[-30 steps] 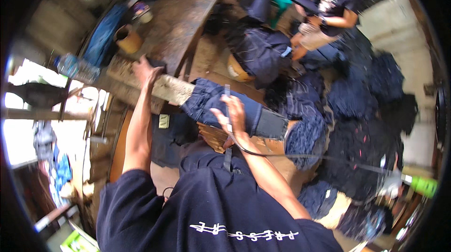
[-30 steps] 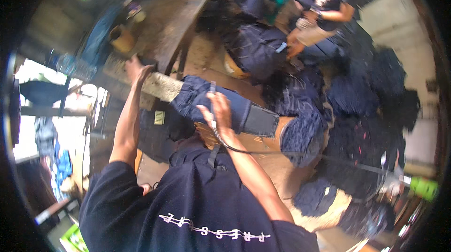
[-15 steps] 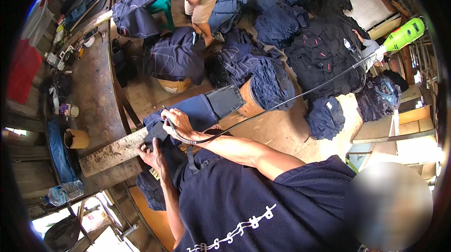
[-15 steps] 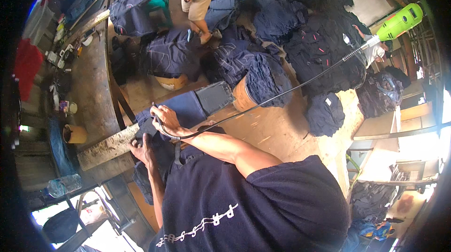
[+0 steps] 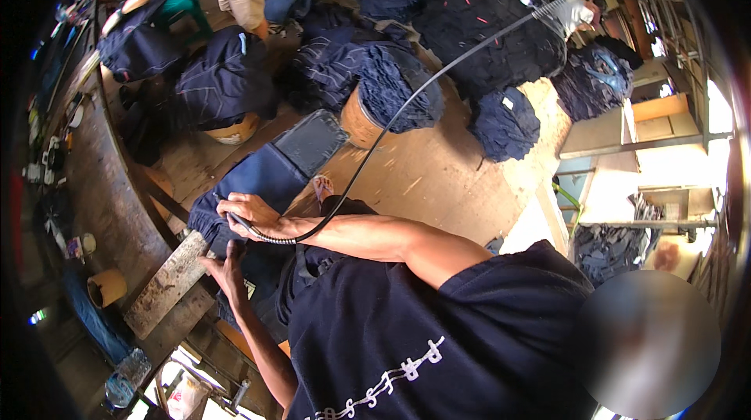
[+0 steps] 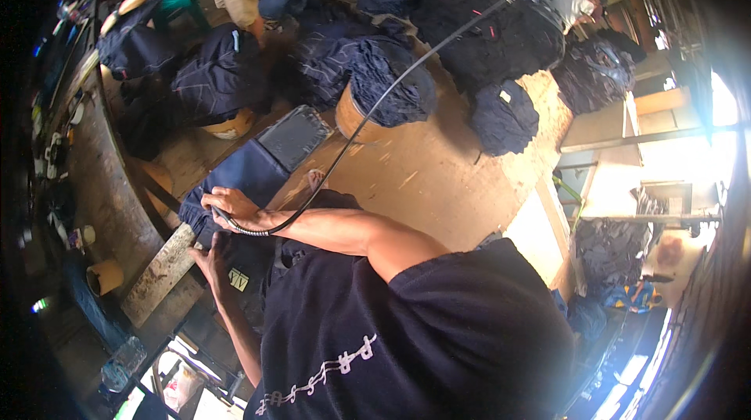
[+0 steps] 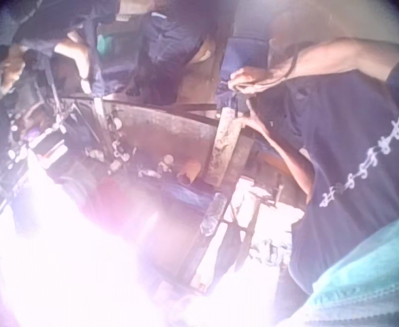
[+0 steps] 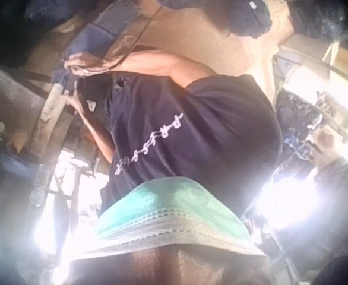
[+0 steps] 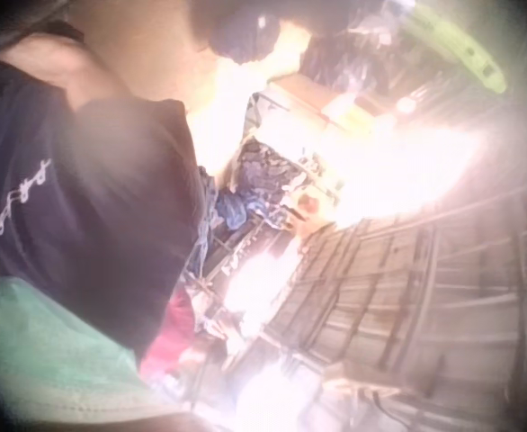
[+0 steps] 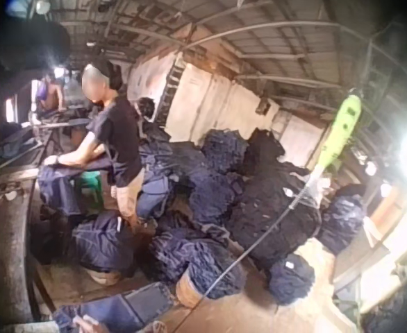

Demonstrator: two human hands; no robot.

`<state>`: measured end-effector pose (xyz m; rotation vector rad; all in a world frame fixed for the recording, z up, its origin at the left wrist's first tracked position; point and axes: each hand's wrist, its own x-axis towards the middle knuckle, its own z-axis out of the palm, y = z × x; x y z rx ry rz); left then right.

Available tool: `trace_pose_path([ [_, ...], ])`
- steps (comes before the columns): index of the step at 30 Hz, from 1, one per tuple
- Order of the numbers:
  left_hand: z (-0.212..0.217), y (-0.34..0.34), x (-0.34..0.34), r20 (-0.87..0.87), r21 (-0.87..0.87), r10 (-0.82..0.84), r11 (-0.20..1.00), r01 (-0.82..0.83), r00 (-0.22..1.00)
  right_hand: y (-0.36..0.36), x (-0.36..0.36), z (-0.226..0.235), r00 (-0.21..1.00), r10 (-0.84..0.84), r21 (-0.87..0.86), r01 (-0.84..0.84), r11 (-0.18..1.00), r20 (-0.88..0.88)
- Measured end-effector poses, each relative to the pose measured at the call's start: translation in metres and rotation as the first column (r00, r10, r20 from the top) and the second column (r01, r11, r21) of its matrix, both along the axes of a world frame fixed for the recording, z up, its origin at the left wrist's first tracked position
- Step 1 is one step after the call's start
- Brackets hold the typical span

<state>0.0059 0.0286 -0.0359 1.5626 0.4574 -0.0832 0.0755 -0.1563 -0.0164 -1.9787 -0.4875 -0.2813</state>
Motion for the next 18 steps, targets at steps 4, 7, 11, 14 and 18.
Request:
trace_pose_path([
  [4,-0.004,0.007,0.004,-0.163,-0.140,0.049,0.988,-0.073,0.985,-0.059,0.003,0.018,0.971,-0.053,0.152,0.017,0.988,0.234],
  [7,0.000,-0.017,0.007,-0.132,-0.117,0.276,0.949,-0.292,0.952,-0.119,0.016,0.025,0.971,-0.233,0.014,0.233,0.972,0.049],
  [11,0.006,-0.076,0.006,0.252,0.452,0.573,0.643,-0.619,0.780,-0.146,0.055,0.011,0.928,-0.079,0.165,0.148,0.975,-0.364],
  [14,0.022,-0.080,0.007,0.088,0.375,0.559,0.748,-0.547,0.825,-0.145,0.071,-0.002,0.966,0.059,0.285,0.016,0.958,-0.251],
  [18,0.040,-0.055,0.006,0.005,-0.010,0.328,0.945,-0.328,0.945,-0.144,0.076,-0.015,0.947,0.135,0.283,-0.050,0.958,-0.290],
])
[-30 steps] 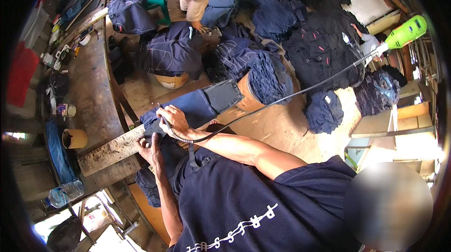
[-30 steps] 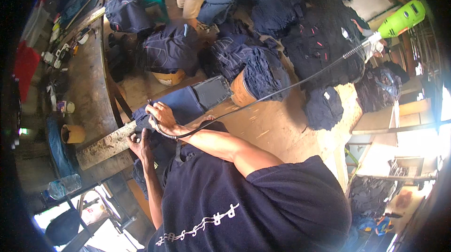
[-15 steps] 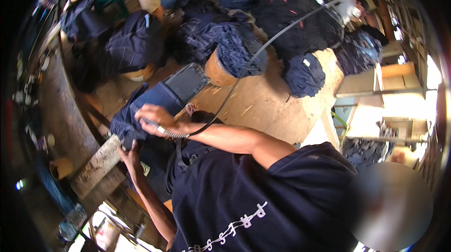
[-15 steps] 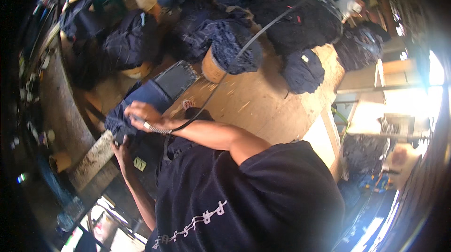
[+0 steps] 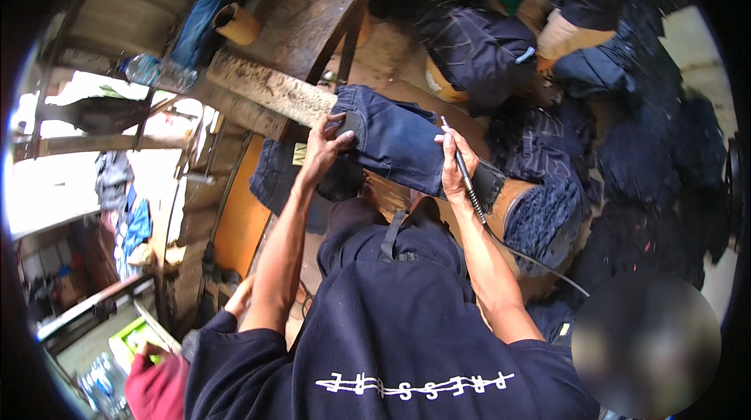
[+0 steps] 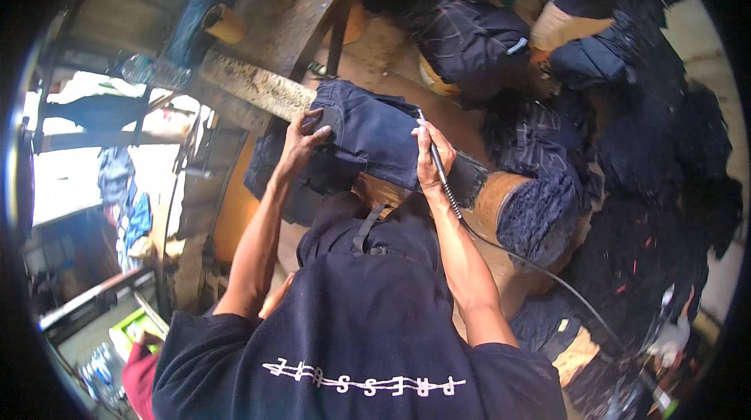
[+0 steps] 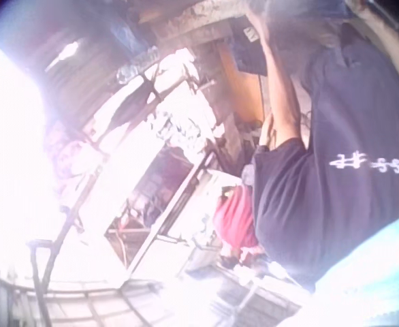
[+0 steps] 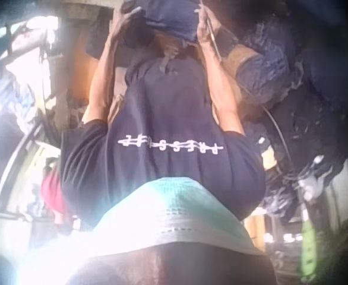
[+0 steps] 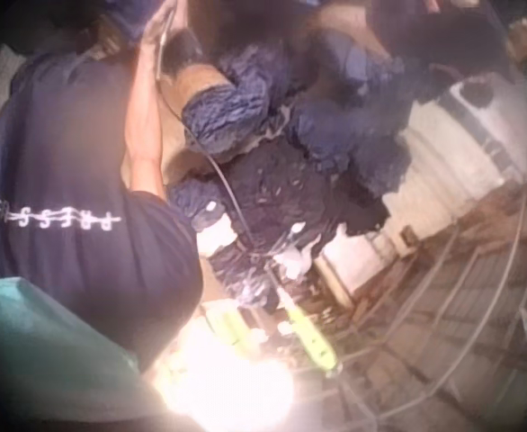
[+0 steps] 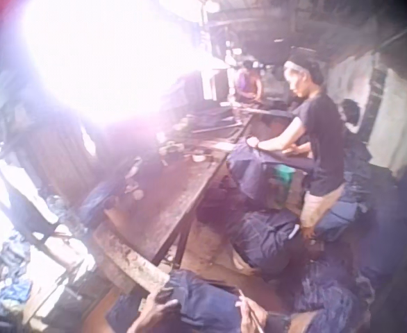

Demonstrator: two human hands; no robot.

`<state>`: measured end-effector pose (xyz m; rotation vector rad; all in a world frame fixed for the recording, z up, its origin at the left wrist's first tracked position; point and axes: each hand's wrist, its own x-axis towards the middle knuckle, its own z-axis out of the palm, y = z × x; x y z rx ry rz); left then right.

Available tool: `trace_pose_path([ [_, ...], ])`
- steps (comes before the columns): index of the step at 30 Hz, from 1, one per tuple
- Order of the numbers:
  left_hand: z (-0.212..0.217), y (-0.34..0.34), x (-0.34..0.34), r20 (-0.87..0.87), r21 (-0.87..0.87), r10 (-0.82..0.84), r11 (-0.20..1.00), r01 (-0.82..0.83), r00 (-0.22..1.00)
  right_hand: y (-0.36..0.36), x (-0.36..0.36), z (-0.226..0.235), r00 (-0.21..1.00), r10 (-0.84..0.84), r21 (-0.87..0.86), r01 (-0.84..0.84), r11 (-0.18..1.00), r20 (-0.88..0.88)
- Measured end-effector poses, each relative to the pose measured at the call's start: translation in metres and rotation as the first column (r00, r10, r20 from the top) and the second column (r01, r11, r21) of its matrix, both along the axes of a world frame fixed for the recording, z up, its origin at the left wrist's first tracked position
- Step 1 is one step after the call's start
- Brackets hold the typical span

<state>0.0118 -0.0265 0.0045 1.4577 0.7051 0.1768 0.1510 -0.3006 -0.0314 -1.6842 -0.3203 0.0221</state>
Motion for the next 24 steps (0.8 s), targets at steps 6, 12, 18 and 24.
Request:
trace_pose_path([
  [6,-0.015,-0.020,-0.009,0.076,0.003,0.156,0.988,-0.157,0.985,-0.007,0.001,-0.012,0.992,0.094,0.101,-0.085,0.991,-0.087],
  [12,-0.022,-0.018,-0.017,0.135,-0.049,0.151,0.988,-0.145,0.979,-0.001,0.010,0.010,0.977,0.185,-0.176,-0.164,0.971,0.110],
  [18,-0.022,-0.014,-0.023,0.007,0.210,-0.030,0.977,0.028,1.000,0.055,0.011,0.030,0.721,0.624,-0.245,-0.574,0.782,0.302],
  [24,-0.043,-0.023,-0.027,0.127,0.273,0.019,0.961,-0.054,0.992,0.099,-0.003,0.002,0.620,0.678,-0.198,-0.663,0.722,0.395],
])
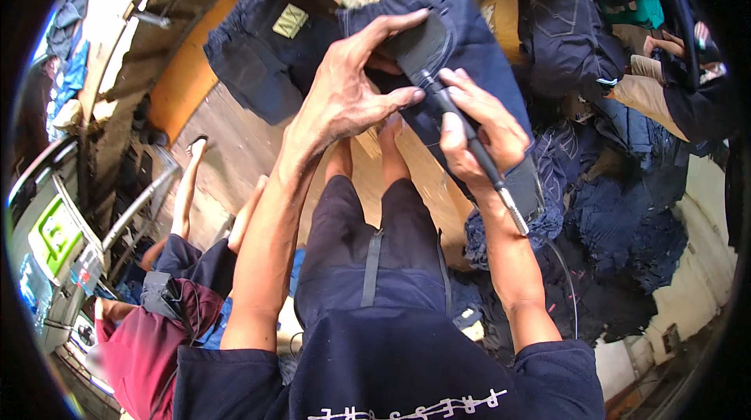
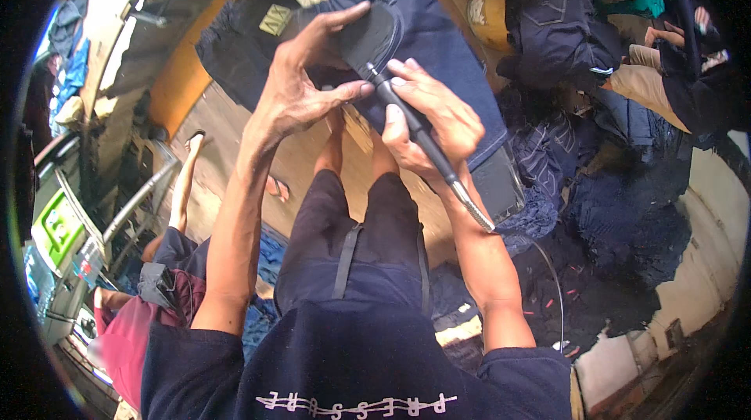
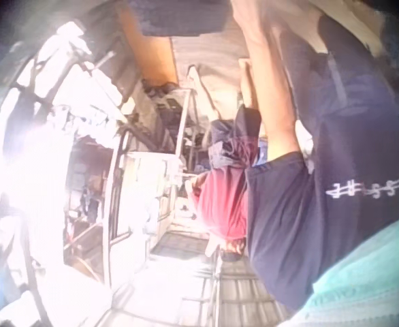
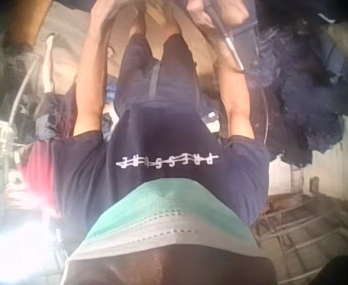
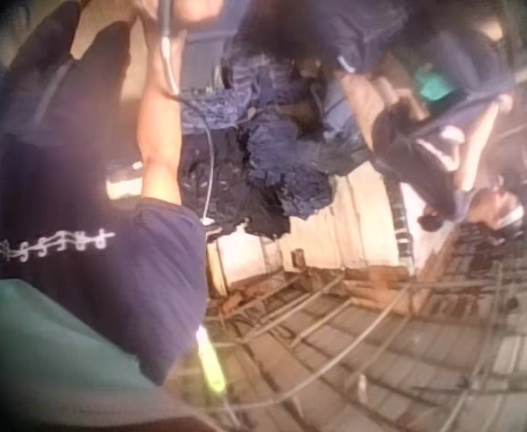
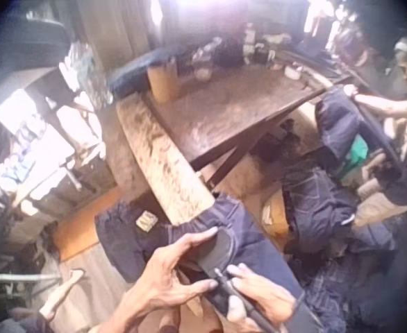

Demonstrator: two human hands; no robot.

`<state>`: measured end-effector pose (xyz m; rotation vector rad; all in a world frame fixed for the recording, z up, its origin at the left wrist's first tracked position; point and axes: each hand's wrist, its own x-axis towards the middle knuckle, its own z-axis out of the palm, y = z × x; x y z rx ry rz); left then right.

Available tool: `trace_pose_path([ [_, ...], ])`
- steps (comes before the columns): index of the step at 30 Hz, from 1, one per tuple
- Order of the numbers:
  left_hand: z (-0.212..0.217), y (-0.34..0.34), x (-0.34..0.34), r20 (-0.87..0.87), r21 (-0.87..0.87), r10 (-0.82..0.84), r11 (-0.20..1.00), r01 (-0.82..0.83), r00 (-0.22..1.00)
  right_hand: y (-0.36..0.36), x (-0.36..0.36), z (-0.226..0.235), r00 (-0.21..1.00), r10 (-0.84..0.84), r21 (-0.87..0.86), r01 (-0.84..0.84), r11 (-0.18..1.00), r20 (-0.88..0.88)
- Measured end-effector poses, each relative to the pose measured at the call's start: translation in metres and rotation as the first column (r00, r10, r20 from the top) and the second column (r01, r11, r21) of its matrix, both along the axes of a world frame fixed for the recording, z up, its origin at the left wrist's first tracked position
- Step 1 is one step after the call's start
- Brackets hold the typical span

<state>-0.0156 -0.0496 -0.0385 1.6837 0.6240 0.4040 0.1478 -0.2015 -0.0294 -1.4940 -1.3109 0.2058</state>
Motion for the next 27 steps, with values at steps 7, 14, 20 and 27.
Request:
trace_pose_path([
  [7,-0.016,0.001,-0.001,0.146,0.044,0.001,0.999,-0.007,0.989,-0.015,0.007,-0.016,0.989,0.127,-0.067,-0.122,0.990,0.077],
  [14,-0.021,0.007,0.000,0.200,0.036,-0.042,0.999,0.035,0.979,-0.015,0.006,-0.018,0.985,0.147,-0.065,-0.141,0.988,0.094],
  [20,-0.008,0.010,0.000,0.190,0.045,-0.103,0.994,0.096,0.976,-0.014,0.007,-0.021,0.980,0.170,-0.067,-0.164,0.984,0.103],
  [27,-0.019,0.010,-0.001,0.194,-0.085,-0.095,0.990,0.113,0.976,-0.013,0.007,-0.023,0.982,0.172,-0.055,-0.168,0.984,0.079],
])
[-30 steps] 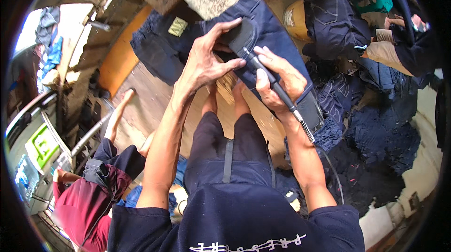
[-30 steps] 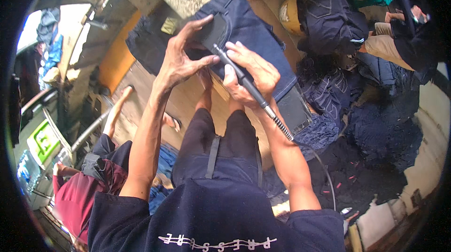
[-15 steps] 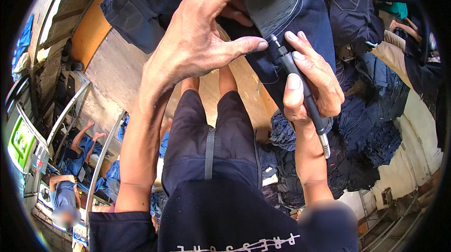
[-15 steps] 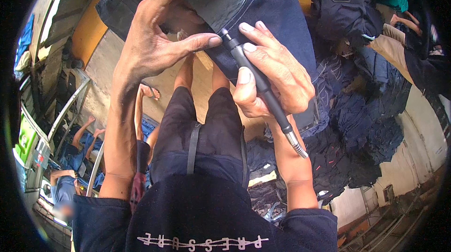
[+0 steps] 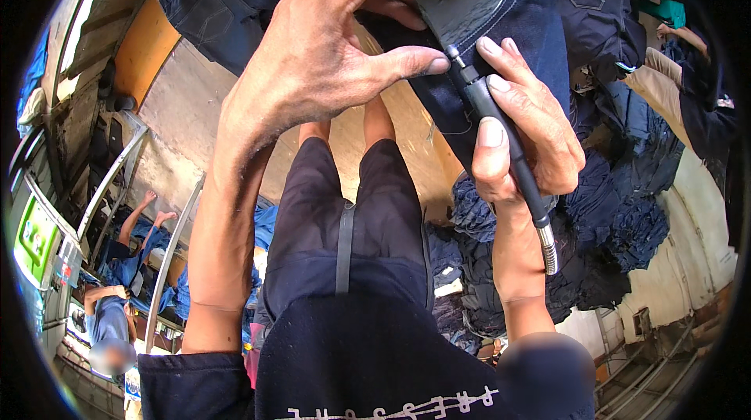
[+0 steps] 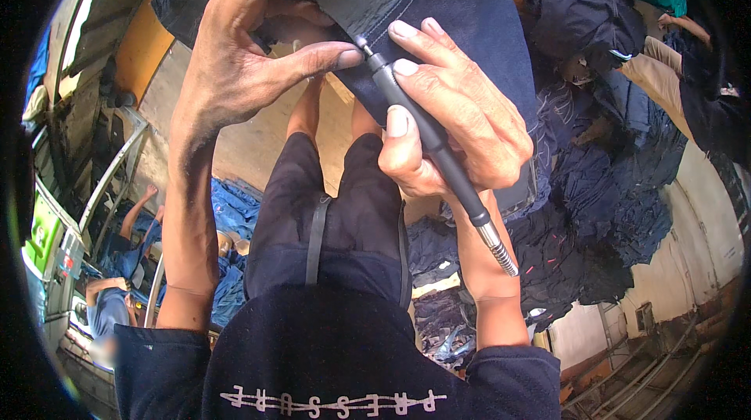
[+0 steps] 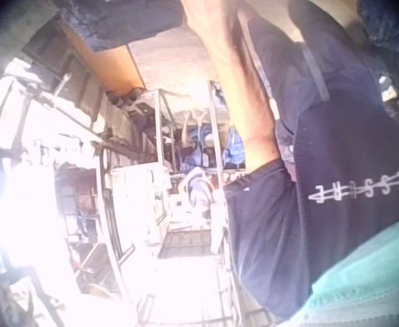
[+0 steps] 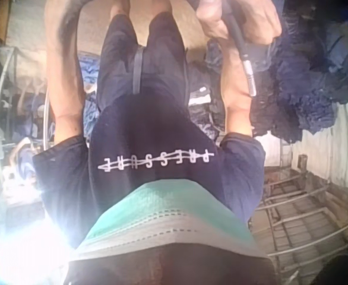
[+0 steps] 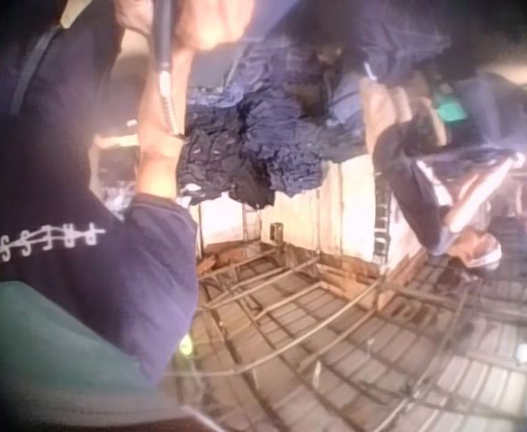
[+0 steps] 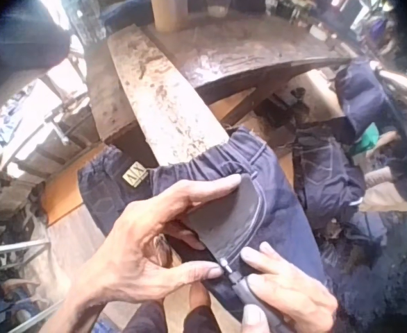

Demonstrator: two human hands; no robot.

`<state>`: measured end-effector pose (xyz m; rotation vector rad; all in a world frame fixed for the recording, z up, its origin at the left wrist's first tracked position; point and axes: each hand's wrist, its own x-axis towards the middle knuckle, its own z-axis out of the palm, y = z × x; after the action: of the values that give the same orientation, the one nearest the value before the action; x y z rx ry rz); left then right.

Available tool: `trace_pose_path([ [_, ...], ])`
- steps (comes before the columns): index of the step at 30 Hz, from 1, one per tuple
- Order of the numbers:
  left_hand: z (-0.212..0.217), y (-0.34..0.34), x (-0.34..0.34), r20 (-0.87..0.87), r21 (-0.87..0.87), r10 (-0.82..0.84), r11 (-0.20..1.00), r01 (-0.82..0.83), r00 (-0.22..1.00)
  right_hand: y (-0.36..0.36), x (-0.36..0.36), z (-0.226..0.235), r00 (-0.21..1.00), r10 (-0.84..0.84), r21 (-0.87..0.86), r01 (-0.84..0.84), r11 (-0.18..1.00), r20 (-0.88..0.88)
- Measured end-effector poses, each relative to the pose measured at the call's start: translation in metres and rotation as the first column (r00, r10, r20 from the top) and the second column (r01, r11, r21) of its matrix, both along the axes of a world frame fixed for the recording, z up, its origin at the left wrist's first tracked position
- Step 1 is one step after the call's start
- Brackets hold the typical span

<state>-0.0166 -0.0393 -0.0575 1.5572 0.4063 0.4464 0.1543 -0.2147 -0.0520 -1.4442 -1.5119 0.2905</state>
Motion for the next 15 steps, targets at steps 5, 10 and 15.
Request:
trace_pose_path([
  [5,-0.003,0.001,-0.001,-0.053,-0.083,-0.003,0.997,-0.001,0.999,-0.001,0.001,-0.001,1.000,-0.003,-0.014,0.003,1.000,-0.013],
  [10,-0.010,0.001,0.003,0.085,0.001,0.003,1.000,-0.003,0.996,-0.001,0.002,0.000,0.999,0.016,-0.007,-0.016,1.000,-0.034],
  [15,-0.021,0.003,0.000,0.087,0.036,-0.011,0.999,0.008,0.996,0.001,0.001,0.000,0.999,-0.006,-0.019,0.005,1.000,-0.033],
])
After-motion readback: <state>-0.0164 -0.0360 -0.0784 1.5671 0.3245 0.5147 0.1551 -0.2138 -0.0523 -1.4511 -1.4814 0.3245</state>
